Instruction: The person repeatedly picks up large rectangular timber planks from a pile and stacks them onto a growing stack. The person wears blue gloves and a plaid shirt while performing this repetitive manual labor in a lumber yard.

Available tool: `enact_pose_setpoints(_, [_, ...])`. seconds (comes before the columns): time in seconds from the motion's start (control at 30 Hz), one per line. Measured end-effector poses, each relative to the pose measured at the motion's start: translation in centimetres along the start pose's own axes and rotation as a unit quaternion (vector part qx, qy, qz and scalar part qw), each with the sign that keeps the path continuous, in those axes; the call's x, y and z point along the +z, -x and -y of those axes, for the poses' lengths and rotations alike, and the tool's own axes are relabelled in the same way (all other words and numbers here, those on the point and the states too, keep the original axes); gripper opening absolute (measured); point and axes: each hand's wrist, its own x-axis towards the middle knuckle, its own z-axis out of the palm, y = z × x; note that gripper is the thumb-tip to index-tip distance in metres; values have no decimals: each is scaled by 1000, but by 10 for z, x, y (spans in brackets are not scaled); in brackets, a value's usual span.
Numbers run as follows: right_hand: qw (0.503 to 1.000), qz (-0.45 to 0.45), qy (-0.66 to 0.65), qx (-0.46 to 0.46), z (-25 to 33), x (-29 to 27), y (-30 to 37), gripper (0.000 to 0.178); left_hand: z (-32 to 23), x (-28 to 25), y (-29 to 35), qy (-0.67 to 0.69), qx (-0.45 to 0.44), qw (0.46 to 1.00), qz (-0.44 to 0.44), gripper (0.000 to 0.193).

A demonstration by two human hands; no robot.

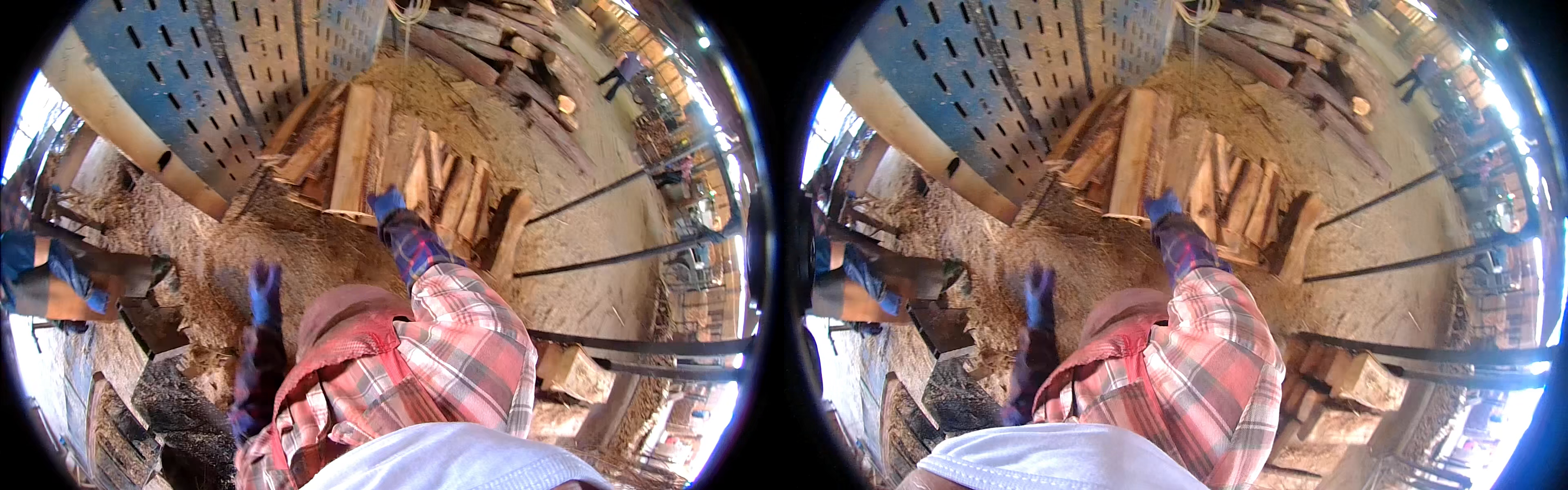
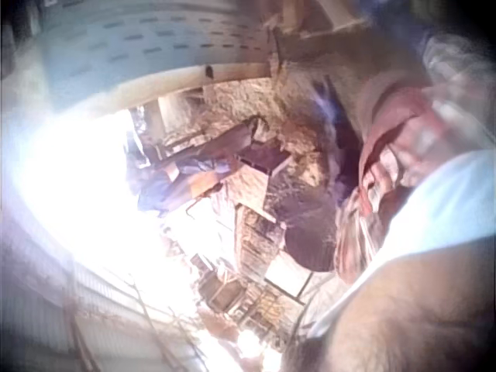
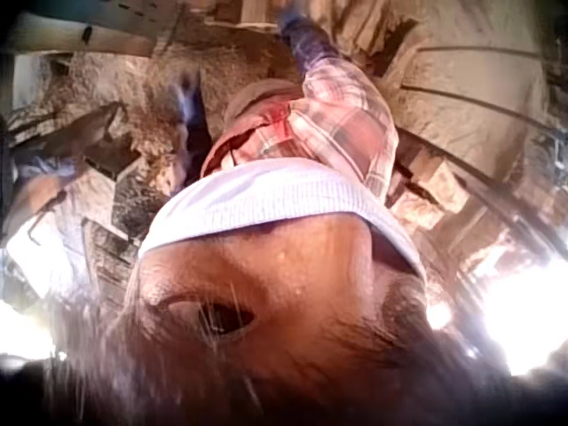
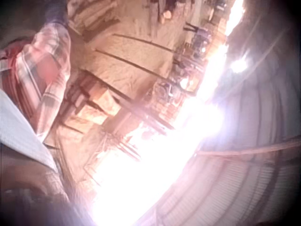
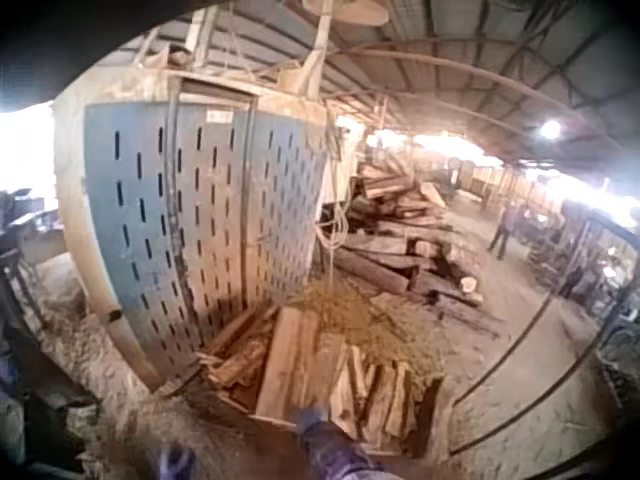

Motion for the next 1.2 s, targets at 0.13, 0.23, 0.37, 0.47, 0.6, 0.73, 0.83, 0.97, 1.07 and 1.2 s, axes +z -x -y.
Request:
enact_pose_setpoints(0.13, [907, 262, 83, -319, -43, 117, 65, 41, 88, -122, 131, 0, -236, 964, -120, 19])
enact_pose_setpoints(0.23, [583, 533, 277, -548, -66, 164, 161, 31, 135, -178, 244, -114, -199, 954, -195, 25])
enact_pose_setpoints(0.37, [529, 729, 269, -343, -47, 235, 267, 37, 161, -238, 307, 163, -130, 897, -390, 29])
enact_pose_setpoints(0.47, [382, 686, 397, -476, -33, 295, 341, 35, 178, -258, 333, 258, -54, 837, -479, 23])
enact_pose_setpoints(0.6, [520, 690, 369, -343, -16, 338, 407, 33, 211, -250, 373, 315, 19, 788, -528, 26])
enact_pose_setpoints(0.73, [476, 653, 385, -447, 2, 337, 463, 33, 229, -271, 415, 281, 110, 788, -537, 18])
enact_pose_setpoints(0.83, [336, 673, 377, -540, -1, 319, 490, 37, 230, -294, 450, 279, 83, 697, -655, 15])
enact_pose_setpoints(0.97, [195, 730, 288, -589, -13, 311, 499, 33, 222, -301, 472, -161, -63, 621, -765, 36])
enact_pose_setpoints(1.07, [181, 658, 327, -653, -9, 314, 486, 32, 204, -293, 472, -181, -128, 597, -771, 40])
enact_pose_setpoints(1.2, [126, 595, 298, -735, 22, 315, 467, 33, 162, -290, 464, -210, -227, 630, -713, 36])
